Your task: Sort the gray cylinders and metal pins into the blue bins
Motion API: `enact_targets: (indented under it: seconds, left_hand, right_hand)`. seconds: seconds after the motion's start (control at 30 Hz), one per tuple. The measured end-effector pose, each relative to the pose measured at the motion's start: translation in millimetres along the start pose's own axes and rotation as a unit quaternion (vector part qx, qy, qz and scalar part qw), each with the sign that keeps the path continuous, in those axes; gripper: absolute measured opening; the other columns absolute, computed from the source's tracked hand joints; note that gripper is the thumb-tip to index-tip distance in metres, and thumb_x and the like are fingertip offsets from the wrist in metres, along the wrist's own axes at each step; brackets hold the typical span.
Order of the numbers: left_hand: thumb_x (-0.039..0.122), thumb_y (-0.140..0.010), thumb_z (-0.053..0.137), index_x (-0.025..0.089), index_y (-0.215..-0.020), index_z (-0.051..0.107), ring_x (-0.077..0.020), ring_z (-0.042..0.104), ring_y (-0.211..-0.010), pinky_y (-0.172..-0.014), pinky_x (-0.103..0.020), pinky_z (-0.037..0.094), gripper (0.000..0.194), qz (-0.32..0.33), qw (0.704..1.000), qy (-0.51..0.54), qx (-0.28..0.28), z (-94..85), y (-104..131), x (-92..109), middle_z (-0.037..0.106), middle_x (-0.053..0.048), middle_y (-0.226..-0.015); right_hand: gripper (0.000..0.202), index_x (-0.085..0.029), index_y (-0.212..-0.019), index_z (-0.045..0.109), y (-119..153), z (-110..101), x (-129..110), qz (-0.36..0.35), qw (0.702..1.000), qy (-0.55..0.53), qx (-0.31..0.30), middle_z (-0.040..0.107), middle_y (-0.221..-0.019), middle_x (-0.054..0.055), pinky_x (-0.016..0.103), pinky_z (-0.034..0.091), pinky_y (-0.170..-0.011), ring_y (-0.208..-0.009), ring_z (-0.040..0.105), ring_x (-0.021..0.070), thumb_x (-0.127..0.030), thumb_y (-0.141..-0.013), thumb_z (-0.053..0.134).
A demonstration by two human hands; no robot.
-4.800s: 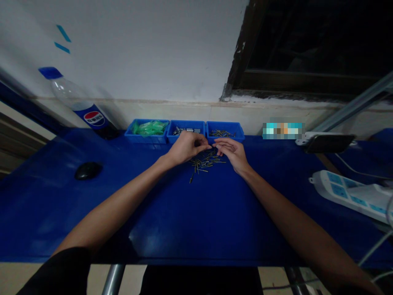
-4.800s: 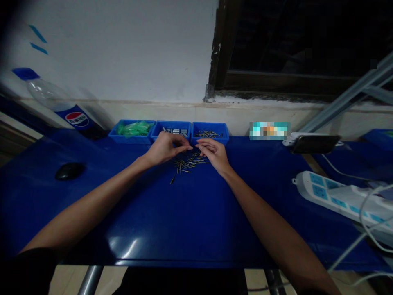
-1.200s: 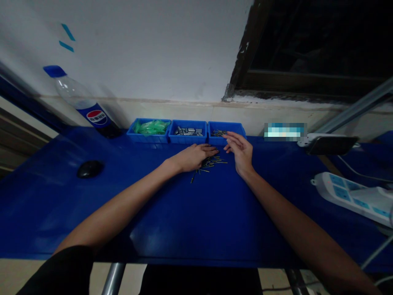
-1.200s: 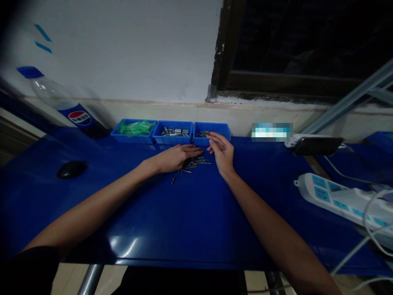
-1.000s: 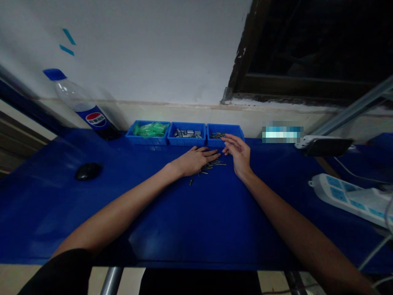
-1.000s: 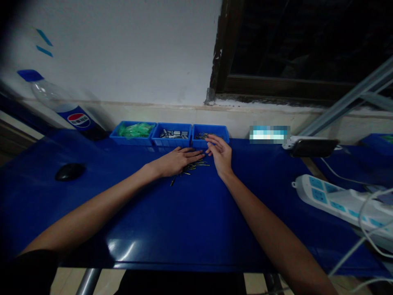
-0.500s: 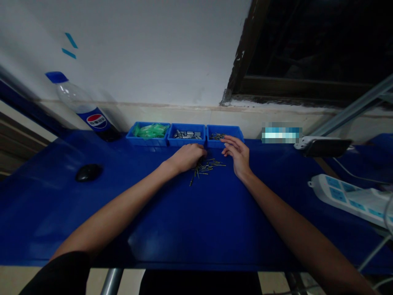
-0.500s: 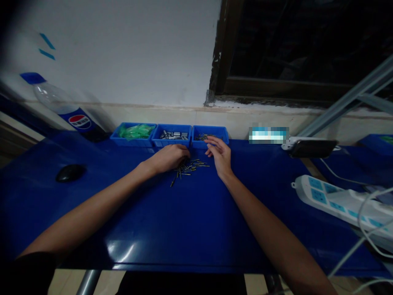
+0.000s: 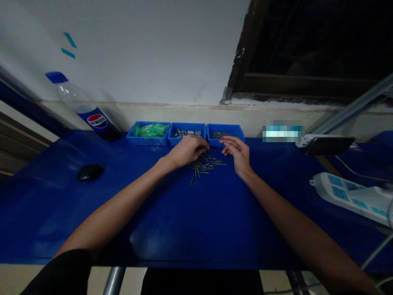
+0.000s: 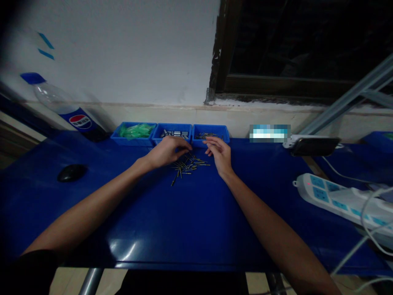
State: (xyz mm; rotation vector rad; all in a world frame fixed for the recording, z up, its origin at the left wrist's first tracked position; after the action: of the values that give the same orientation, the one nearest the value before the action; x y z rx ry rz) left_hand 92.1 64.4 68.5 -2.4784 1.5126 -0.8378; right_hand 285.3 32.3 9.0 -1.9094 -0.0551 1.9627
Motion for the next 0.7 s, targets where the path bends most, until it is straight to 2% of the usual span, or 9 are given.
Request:
enact_targets:
  seconds: [0.1, 0.23, 0.4, 0.53, 0.7]
  left_hand:
    - [0.015, -0.090, 0.062, 0.014, -0.115, 0.076, -0.0170, 0.074, -0.079, -0.079, -0.031, 0.060, 0.029, -0.041, 0.994, 0.089, 0.050, -7.5, -1, -1, 0.079, -0.007, -0.092]
    - [0.027, -0.085, 0.074, 0.014, -0.091, 0.078, -0.0164, 0.075, -0.076, -0.072, -0.027, 0.061, 0.015, -0.093, 0.971, 0.197, 0.103, -12.6, 0, -1, 0.079, -0.007, -0.084]
    - [0.037, -0.080, 0.082, 0.014, -0.080, 0.076, -0.0162, 0.075, -0.069, -0.065, -0.026, 0.061, 0.024, -0.144, 0.942, 0.278, 0.121, -7.9, 2, -6, 0.080, -0.009, -0.077]
    - [0.040, -0.077, 0.085, 0.014, -0.074, 0.073, -0.0162, 0.074, -0.067, -0.063, -0.027, 0.060, 0.028, -0.154, 0.938, 0.288, 0.116, -0.2, 2, -11, 0.079, -0.010, -0.077]
    - [0.039, -0.082, 0.080, 0.013, -0.076, 0.074, -0.0152, 0.071, -0.065, -0.060, -0.027, 0.057, 0.027, -0.135, 0.961, 0.223, 0.093, 6.4, 4, -13, 0.078, -0.008, -0.075]
  right_hand:
    - [0.022, -0.026, -0.105, 0.076, 2, 4, -2, -0.002, 0.999, 0.021, -0.027, 0.080, -0.095, 0.005, 0.033, 0.050, -0.060, -0.064, 0.064, 0.0156, -0.035, -0.086, 0.071]
    - [0.027, -0.026, -0.108, 0.076, 6, 13, -5, 0.012, 0.996, 0.040, -0.083, 0.080, -0.090, 0.004, 0.034, 0.054, -0.065, -0.067, 0.067, 0.0169, -0.038, -0.085, 0.074]
    - [0.033, -0.024, -0.104, 0.078, 10, 22, -6, 0.043, 0.988, 0.017, -0.148, 0.081, -0.089, 0.004, 0.038, 0.059, -0.075, -0.074, 0.073, 0.0196, -0.040, -0.076, 0.085]
    - [0.028, -0.024, -0.093, 0.081, 7, 19, -2, 0.052, 0.989, -0.001, -0.135, 0.080, -0.083, 0.004, 0.037, 0.060, -0.071, -0.071, 0.073, 0.0191, -0.040, -0.071, 0.089]
    - [0.025, -0.024, -0.088, 0.083, 4, 16, 1, 0.033, 0.992, -0.011, -0.121, 0.079, -0.079, 0.003, 0.038, 0.060, -0.070, -0.068, 0.072, 0.0188, -0.040, -0.070, 0.090]
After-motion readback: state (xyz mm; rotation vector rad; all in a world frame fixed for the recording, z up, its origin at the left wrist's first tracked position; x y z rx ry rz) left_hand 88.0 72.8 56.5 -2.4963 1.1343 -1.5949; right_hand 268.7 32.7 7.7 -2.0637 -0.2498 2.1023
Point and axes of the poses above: each hand's wrist, its own y-axis away from the middle knuckle, its own z-axis out of the palm, x = y × z, the point moved 6 cm from there along -y, towards the middle knuckle
